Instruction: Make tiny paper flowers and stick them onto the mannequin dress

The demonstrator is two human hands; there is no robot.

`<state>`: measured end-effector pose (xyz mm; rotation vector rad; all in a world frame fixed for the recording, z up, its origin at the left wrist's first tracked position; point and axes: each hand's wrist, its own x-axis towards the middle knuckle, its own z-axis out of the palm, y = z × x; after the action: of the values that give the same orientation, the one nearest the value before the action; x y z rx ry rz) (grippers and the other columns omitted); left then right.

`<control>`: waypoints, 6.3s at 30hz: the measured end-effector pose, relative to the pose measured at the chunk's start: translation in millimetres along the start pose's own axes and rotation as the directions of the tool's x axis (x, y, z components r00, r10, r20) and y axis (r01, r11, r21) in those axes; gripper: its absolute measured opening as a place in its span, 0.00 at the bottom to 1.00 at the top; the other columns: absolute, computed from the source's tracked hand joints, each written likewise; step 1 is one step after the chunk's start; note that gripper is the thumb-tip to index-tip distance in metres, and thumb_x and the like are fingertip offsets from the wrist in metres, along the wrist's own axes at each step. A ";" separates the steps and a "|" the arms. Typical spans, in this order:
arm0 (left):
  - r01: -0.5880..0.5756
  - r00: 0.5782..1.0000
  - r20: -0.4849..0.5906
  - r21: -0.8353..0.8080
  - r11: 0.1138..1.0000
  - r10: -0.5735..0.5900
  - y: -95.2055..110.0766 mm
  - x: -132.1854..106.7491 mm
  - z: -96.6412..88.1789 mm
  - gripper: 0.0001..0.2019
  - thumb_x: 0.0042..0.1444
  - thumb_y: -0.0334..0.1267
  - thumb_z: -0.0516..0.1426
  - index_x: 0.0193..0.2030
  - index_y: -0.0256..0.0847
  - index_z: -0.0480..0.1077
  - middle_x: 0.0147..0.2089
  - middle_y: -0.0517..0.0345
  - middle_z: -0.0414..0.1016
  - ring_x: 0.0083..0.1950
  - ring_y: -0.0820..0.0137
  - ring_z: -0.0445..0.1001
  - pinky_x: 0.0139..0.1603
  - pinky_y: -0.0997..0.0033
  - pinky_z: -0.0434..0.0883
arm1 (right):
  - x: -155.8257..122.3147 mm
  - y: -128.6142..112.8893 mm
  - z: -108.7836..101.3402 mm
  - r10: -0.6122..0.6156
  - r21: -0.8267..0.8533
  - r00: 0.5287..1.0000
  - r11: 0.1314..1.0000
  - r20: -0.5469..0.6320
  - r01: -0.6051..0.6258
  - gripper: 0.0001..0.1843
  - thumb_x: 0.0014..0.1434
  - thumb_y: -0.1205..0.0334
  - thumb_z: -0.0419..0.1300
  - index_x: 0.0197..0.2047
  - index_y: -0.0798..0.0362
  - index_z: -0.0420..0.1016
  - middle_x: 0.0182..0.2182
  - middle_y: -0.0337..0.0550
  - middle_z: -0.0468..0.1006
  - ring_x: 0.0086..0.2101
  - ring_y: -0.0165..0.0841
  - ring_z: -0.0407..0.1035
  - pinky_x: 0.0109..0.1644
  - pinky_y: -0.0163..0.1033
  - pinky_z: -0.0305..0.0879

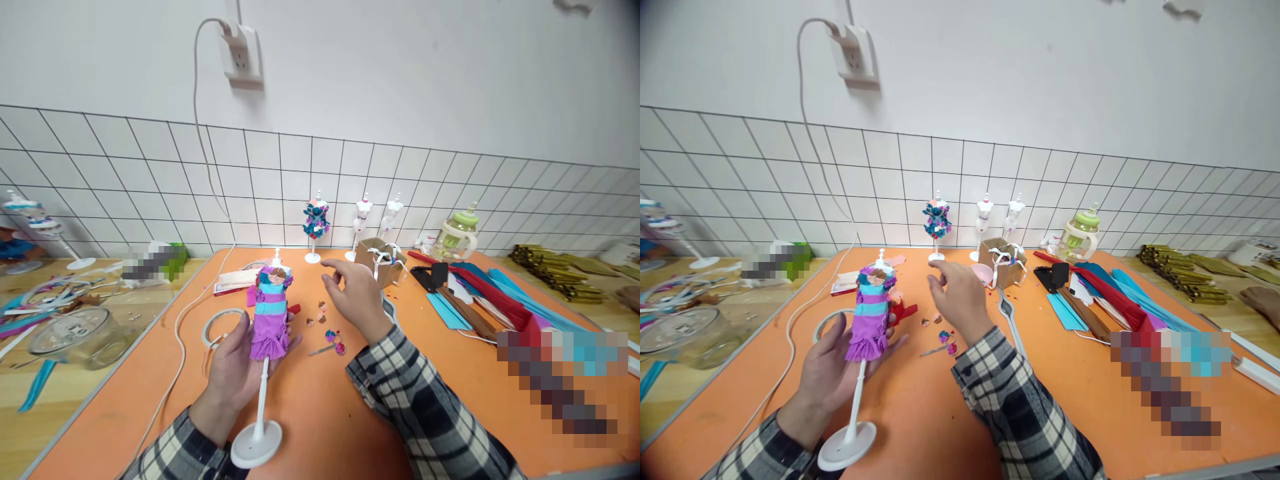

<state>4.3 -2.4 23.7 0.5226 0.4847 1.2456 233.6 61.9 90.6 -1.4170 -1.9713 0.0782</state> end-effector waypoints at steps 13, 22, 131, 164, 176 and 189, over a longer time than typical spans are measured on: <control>-0.089 0.995 -0.032 0.175 0.981 0.096 1.4 6.9 4.2 0.12 0.48 0.34 0.75 0.39 0.37 0.83 0.37 0.54 0.85 0.37 0.68 0.81 0.41 0.72 0.81 | 15.3 102.8 14.4 0.487 -0.491 0.632 0.851 0.603 -0.188 0.19 0.70 0.54 0.62 0.60 0.53 0.74 0.57 0.50 0.76 0.51 0.40 0.75 0.54 0.51 0.76; -0.099 0.986 -0.117 0.172 0.980 0.120 1.6 7.1 6.5 0.14 0.54 0.38 0.70 0.47 0.38 0.82 0.45 0.49 0.86 0.42 0.60 0.84 0.45 0.61 0.83 | 13.9 100.0 33.7 0.435 -0.481 0.574 0.873 0.694 -0.080 0.20 0.70 0.54 0.62 0.60 0.53 0.73 0.57 0.50 0.75 0.52 0.41 0.74 0.55 0.52 0.75; -0.198 0.970 -0.047 0.421 0.885 0.239 -20.9 -4.3 15.5 0.29 0.57 0.54 0.69 0.62 0.49 0.72 0.61 0.52 0.79 0.65 0.54 0.72 0.65 0.55 0.70 | -16.4 -47.5 6.9 0.052 0.824 0.902 0.386 0.429 -0.415 0.26 0.37 0.46 0.80 0.27 0.54 0.75 0.25 0.35 0.76 0.27 0.27 0.67 0.34 0.36 0.65; -0.130 0.991 -0.009 0.235 0.963 0.136 -18.2 -0.1 9.4 0.13 0.54 0.47 0.72 0.42 0.44 0.81 0.46 0.54 0.83 0.53 0.58 0.79 0.56 0.60 0.76 | -29.1 -42.9 35.9 -0.258 0.550 0.922 0.744 -0.288 0.379 0.02 0.63 0.64 0.66 0.37 0.51 0.79 0.31 0.38 0.80 0.28 0.28 0.69 0.34 0.33 0.65; -0.169 0.982 -0.055 0.189 0.967 0.182 -13.0 4.4 15.1 0.14 0.50 0.44 0.75 0.40 0.42 0.81 0.33 0.61 0.81 0.35 0.68 0.80 0.51 0.65 0.79 | -31.6 -42.4 31.9 -0.271 0.535 0.943 0.776 -0.195 0.334 0.09 0.64 0.56 0.64 0.45 0.49 0.79 0.33 0.39 0.79 0.30 0.29 0.69 0.36 0.35 0.64; -0.124 0.990 -0.053 0.159 0.979 0.134 -8.3 3.4 10.1 0.11 0.57 0.43 0.70 0.41 0.40 0.82 0.41 0.51 0.85 0.51 0.54 0.82 0.59 0.53 0.77 | -28.6 -44.1 22.4 -0.172 0.636 0.970 0.733 -0.171 0.242 0.20 0.66 0.55 0.61 0.59 0.49 0.80 0.26 0.33 0.68 0.27 0.29 0.64 0.35 0.35 0.63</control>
<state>17.5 -2.1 26.3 0.6565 0.6126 1.3584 189.8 27.4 78.3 -0.7164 -1.7460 0.5349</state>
